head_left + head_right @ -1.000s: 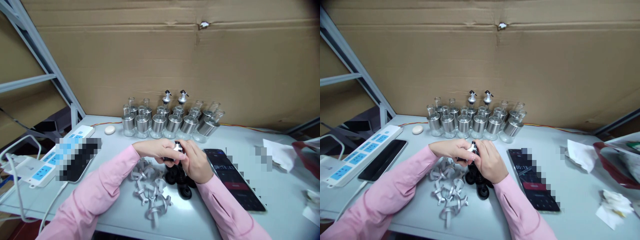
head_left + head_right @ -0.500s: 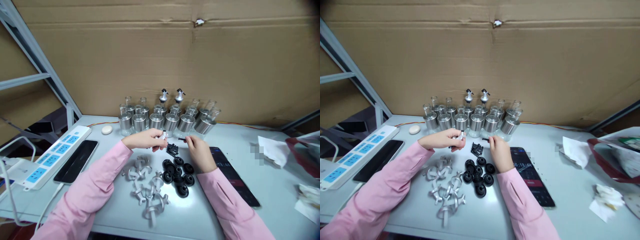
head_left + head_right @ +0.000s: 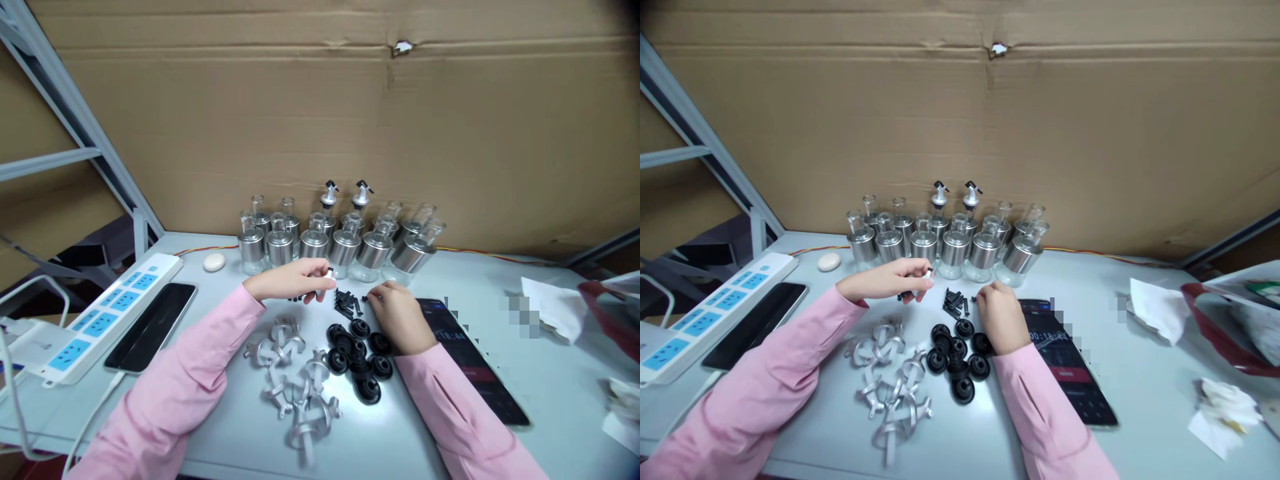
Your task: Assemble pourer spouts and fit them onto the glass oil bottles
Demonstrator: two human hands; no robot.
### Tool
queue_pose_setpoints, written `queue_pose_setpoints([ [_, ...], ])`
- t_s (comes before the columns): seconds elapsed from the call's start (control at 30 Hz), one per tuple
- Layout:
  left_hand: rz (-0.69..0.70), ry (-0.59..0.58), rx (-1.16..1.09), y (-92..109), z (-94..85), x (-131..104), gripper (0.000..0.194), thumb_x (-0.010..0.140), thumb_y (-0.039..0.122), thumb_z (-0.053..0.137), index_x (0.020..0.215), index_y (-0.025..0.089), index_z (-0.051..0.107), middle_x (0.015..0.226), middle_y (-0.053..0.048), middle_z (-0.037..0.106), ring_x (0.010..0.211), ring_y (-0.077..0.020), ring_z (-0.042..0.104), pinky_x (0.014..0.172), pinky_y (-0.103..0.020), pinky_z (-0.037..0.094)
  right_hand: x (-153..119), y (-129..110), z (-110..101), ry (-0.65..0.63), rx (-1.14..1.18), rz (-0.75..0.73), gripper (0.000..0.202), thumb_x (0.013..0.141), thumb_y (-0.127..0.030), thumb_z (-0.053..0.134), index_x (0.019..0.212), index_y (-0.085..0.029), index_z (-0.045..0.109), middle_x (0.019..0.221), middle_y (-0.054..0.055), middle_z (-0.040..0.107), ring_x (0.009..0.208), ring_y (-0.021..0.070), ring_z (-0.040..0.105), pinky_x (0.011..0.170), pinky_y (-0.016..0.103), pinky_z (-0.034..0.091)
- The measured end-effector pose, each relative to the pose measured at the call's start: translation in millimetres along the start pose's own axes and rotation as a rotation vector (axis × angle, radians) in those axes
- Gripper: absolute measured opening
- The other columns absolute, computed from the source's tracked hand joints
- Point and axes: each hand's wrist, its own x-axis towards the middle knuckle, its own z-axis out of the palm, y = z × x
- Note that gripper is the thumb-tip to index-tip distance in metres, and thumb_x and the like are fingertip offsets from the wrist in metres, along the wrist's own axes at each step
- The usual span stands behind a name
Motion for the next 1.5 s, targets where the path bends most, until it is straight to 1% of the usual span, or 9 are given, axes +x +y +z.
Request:
queue_pose_setpoints([
  [0.1,0.017,0.016,-0.007,0,-2.1,0,0.021,0.083,0.036,0.051,0.076,0.017,0.044,0.07,0.001,0.059,0.053,-0.0075,0.051,0.052,-0.021,0.039,1,-1,3,0.001,0.03,-0.039,0.026,0.086,-0.014,0.044,0.083,-0.009,0.069,0.089,0.015,0.063,0.09,0.0271,0.057,0.086,0.037,0.043],
  [0.2,0.038,0.116,-0.006,2,-0.3,-3,0.023,0.083,0.038,0.051,0.077,0.017,0.045,0.073,0.0,0.059,0.054,-0.0079,0.052,0.054,-0.022,0.039,0,-3,6,-0.003,0.07,-0.076,0.029,0.087,-0.012,0.04,0.089,-0.008,0.069,0.094,0.015,0.063,0.094,0.0262,0.057,0.088,0.036,0.044],
  [0.33,0.08,0.332,0.062,-1,11.3,-13,0.02,0.084,0.037,0.05,0.082,0.017,0.047,0.074,0.0,0.059,0.061,-0.0098,0.051,0.057,-0.022,0.039,-1,-5,8,-0.009,0.12,-0.115,0.03,0.087,-0.013,0.04,0.094,-0.009,0.068,0.095,0.014,0.063,0.094,0.0256,0.056,0.088,0.038,0.045],
  [0.5,0.098,0.668,0.183,-19,33.8,-41,0.018,0.087,0.036,0.047,0.092,0.018,0.051,0.076,0.001,0.055,0.071,-0.0125,0.05,0.066,-0.024,0.037,-3,-9,9,-0.012,0.189,-0.152,0.03,0.089,-0.016,0.038,0.099,-0.012,0.066,0.097,0.011,0.065,0.094,0.0253,0.056,0.088,0.04,0.045],
  [0.6,0.044,0.76,0.129,-31,47.3,-57,0.021,0.089,0.037,0.043,0.098,0.019,0.049,0.078,0.0,0.054,0.071,-0.0128,0.049,0.066,-0.024,0.038,-3,-10,10,-0.015,0.234,-0.166,0.031,0.089,-0.017,0.036,0.101,-0.014,0.065,0.096,0.01,0.065,0.094,0.0246,0.056,0.087,0.04,0.045],
  [0.87,0.067,0.855,0.086,-48,56.9,-58,0.027,0.085,0.033,0.05,0.103,0.022,0.034,0.073,0.005,0.047,0.056,-0.0096,0.044,0.058,-0.022,0.036,1,-7,12,-0.013,0.304,-0.176,0.03,0.087,-0.021,0.038,0.101,-0.016,0.064,0.099,0.011,0.064,0.096,0.0242,0.056,0.089,0.041,0.045],
  [1.1,0.085,0.878,0.177,-54,55.8,-61,0.026,0.085,0.033,0.051,0.105,0.021,0.039,0.088,-0.001,0.056,0.08,-0.0152,0.057,0.074,-0.028,0.041,-2,-9,10,-0.028,0.324,-0.186,0.03,0.087,-0.021,0.037,0.099,-0.015,0.064,0.099,0.011,0.064,0.097,0.0237,0.055,0.088,0.042,0.045],
  [1.33,0.102,0.824,0.253,-47,55.9,-63,0.025,0.089,0.034,0.046,0.109,0.02,0.046,0.096,-0.005,0.061,0.082,-0.0166,0.06,0.076,-0.029,0.045,-1,-6,10,-0.03,0.339,-0.192,0.029,0.089,-0.021,0.036,0.102,-0.017,0.063,0.099,0.01,0.064,0.097,0.0237,0.055,0.089,0.043,0.044],
  [1.5,0.198,0.771,0.385,-44,57.9,-65,0.023,0.09,0.028,0.045,0.111,0.02,0.047,0.097,-0.006,0.062,0.089,-0.0174,0.059,0.08,-0.029,0.045,-2,-9,9,-0.051,0.354,-0.24,0.032,0.091,-0.022,0.035,0.11,-0.015,0.06,0.11,0.011,0.061,0.104,0.023,0.052,0.092,0.041,0.044],
])
